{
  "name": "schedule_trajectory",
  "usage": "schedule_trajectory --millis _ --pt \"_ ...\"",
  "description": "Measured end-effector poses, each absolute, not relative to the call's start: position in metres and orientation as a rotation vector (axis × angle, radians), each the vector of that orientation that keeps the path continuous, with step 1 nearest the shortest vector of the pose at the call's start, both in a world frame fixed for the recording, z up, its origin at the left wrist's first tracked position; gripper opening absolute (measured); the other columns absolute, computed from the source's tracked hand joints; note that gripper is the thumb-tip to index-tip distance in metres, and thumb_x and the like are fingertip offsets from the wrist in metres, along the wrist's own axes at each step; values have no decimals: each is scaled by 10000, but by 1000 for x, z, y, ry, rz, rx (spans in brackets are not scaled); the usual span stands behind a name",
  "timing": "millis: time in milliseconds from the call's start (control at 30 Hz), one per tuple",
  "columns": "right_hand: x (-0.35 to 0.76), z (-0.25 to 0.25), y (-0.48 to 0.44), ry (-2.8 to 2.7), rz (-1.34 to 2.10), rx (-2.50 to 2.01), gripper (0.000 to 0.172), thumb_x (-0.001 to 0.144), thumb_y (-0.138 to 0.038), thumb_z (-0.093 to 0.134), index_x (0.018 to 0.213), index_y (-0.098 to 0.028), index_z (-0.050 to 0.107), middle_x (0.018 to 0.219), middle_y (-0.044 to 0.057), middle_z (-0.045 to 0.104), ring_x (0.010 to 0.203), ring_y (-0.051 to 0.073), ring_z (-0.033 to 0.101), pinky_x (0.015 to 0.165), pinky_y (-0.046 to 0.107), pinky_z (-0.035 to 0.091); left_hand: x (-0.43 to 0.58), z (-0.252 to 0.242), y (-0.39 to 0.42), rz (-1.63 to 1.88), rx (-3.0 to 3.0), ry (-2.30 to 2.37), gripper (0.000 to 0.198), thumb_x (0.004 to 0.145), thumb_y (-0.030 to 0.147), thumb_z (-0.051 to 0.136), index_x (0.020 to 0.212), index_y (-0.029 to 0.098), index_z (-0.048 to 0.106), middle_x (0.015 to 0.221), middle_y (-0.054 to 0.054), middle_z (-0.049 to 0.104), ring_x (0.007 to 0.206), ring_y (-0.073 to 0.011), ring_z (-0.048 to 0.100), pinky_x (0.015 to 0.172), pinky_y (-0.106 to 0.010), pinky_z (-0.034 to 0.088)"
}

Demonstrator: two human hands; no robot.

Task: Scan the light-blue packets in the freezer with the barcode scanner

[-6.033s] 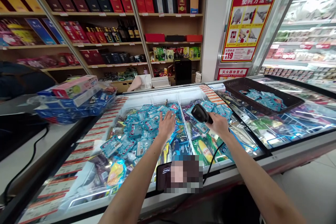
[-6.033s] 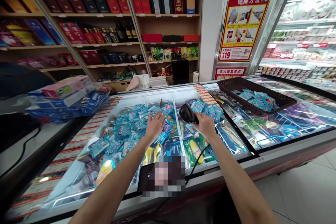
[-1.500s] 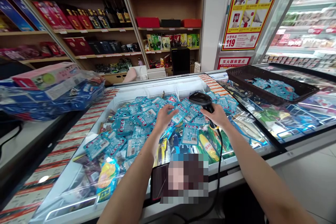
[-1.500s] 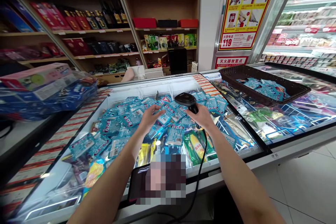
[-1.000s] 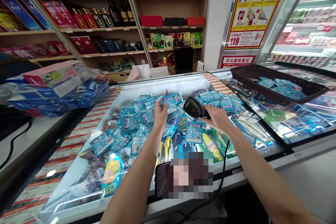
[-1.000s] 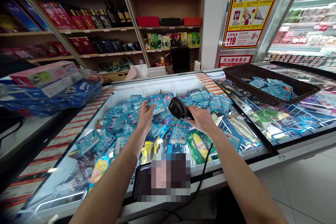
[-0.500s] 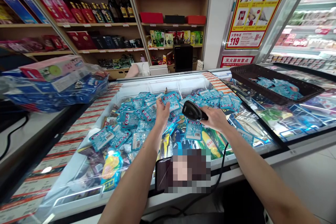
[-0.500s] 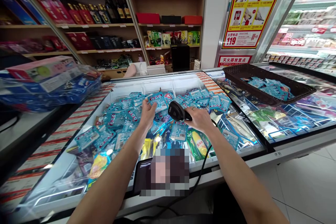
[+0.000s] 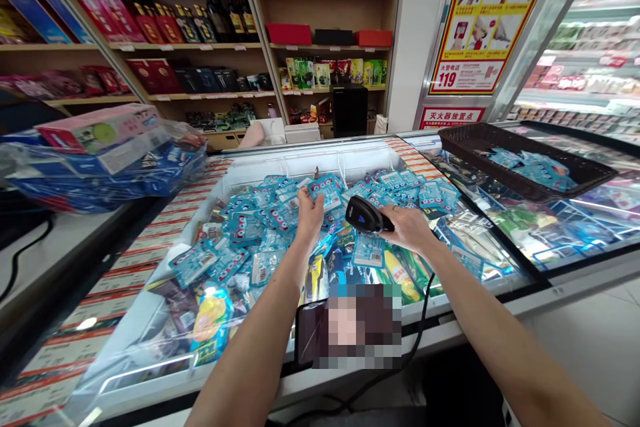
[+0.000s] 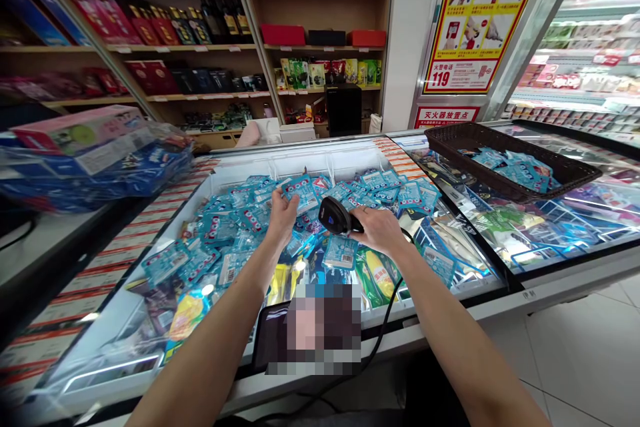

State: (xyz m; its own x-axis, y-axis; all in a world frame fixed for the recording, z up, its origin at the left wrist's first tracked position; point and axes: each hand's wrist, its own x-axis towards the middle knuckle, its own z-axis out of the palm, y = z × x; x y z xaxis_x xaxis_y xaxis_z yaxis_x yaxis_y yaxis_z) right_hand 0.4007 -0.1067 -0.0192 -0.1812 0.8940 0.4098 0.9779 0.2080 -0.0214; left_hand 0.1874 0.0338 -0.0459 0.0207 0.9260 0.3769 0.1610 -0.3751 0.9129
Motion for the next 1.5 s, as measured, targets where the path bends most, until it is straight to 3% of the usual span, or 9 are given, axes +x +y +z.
schedule_trajectory --millis 233,433,567,700,867,1000,1267,1400,1500 --pt "404 -21 -106 -2132 -352 -1728 370 793 -393 555 1113 -207 559 967 54 667 838 190 621 633 247 385 190 -42 32 1434 1649 1132 365 842 373 499 1132 190 371 733 26 408 668 -110 444 665 -257 412" --pt "413 -22 -107 -1960 -404 -1840 362 776 -370 563 1105 -218 560 961 43 671 849 201 620 651 256 391 176 -27 26 1464 1943 1366 430 856 325 460 1242 166 355 953 -99 568 897 -222 569 817 -381 440" --pt "416 -21 -106 -1873 -426 -1928 353 780 -378 557 1091 -213 571 945 52 675 834 208 620 656 265 394 168 -20 19 1459 2242 1541 567 834 278 467 1349 121 288 1314 -204 409 1229 -304 401 998 -457 337" --pt "416 -21 -106 -1827 -441 -1972 357 774 -380 558 1084 -205 577 910 57 676 807 215 621 645 268 392 174 -15 6 1259 2628 1451 528 831 367 494 1326 211 391 1439 -126 314 1365 -311 185 1088 -507 180" --pt "416 -21 -107 -1846 -409 -1978 356 783 -402 544 1087 -220 582 934 51 675 801 211 621 633 269 388 180 -24 4 608 2920 1034 330 876 381 421 1173 311 547 1283 -32 537 1254 -234 401 1097 -502 134" --pt "417 -21 -107 -1834 -403 -1978 339 790 -403 534 1082 -239 581 939 32 675 809 210 623 637 271 390 166 -33 18 662 2911 1175 298 884 318 398 1117 286 581 1219 -47 582 1198 -233 453 1086 -524 128" --pt "417 -21 -106 -1832 -408 -2007 354 777 -403 547 1089 -239 579 940 36 674 811 210 623 647 272 397 159 -26 21 849 2993 1305 318 838 145 411 1034 274 625 1285 -45 530 1292 -234 348 1105 -511 73" --pt "416 -20 -106 -1836 -398 -2012 363 785 -417 538 1096 -233 579 944 45 675 813 210 623 651 272 400 177 -17 6 719 2946 985 264 880 347 418 999 264 639 1110 -45 620 1104 -221 497 1032 -448 242" --pt "416 -19 -106 -1839 -377 -2024 372 784 -420 545 1096 -221 581 950 59 677 817 213 623 661 272 401 189 -14 -5 548 2881 822 344 794 543 508 908 255 656 987 -46 637 994 -224 532 932 -401 314"
